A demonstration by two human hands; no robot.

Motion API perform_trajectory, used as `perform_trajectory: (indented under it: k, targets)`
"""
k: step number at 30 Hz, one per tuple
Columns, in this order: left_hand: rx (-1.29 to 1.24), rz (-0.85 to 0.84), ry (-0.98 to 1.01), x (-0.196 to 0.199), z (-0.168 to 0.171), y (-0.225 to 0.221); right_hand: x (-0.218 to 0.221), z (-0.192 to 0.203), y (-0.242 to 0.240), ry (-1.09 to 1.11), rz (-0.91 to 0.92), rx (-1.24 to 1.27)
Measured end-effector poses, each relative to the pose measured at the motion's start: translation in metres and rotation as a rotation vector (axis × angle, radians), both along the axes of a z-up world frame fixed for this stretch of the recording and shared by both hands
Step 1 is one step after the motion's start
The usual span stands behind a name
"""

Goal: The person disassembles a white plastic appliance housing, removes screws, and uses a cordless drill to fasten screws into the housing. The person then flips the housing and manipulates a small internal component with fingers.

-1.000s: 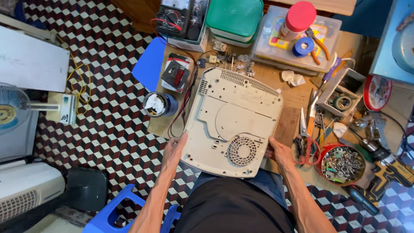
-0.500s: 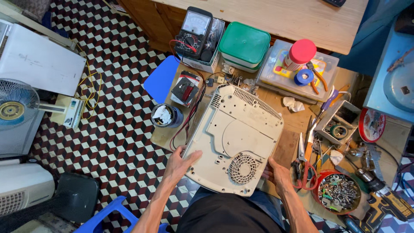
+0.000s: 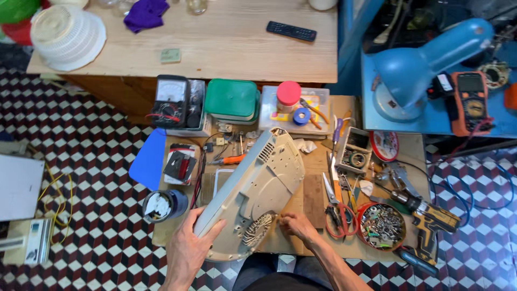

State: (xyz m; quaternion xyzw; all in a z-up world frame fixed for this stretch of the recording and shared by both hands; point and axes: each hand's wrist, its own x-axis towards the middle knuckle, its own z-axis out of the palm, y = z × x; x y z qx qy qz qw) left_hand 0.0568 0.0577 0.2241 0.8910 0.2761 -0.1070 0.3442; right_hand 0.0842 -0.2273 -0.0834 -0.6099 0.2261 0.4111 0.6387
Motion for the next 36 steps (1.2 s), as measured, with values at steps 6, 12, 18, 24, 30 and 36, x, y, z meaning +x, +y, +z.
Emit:
perform_trajectory:
  k: [6, 12, 18, 24, 30, 36]
  targets:
    - [0.19, -0.253, -0.223, 0.004, 0.006, -0.014, 0.05, 0.104, -0.057, -0.38, -0.367, -0.034]
    - [0.232, -0.24, -0.119, -0.006, 0.013, -0.029, 0.089, 0.206, -0.082, -0.551, -0.287, 0.033]
    - [0.212, -0.15, -0.179, -0.012, 0.019, -0.047, 0.106, 0.214, -0.074, -0.575, -0.019, 0.212]
    - [0.337, -0.165, 0.12, -0.002, 0.038, -0.076, 0.11, 0.198, -0.085, -0.647, 0.109, 0.169]
    - [0.374, -0.411, -0.223, 0.06, 0.036, -0.155, 0.11, 0.192, -0.086, -0.708, 0.078, 0.302]
    - [0.316, -0.482, -0.315, 0.107, 0.02, -0.199, 0.105, 0.198, -0.092, -0.684, 0.107, 0.249]
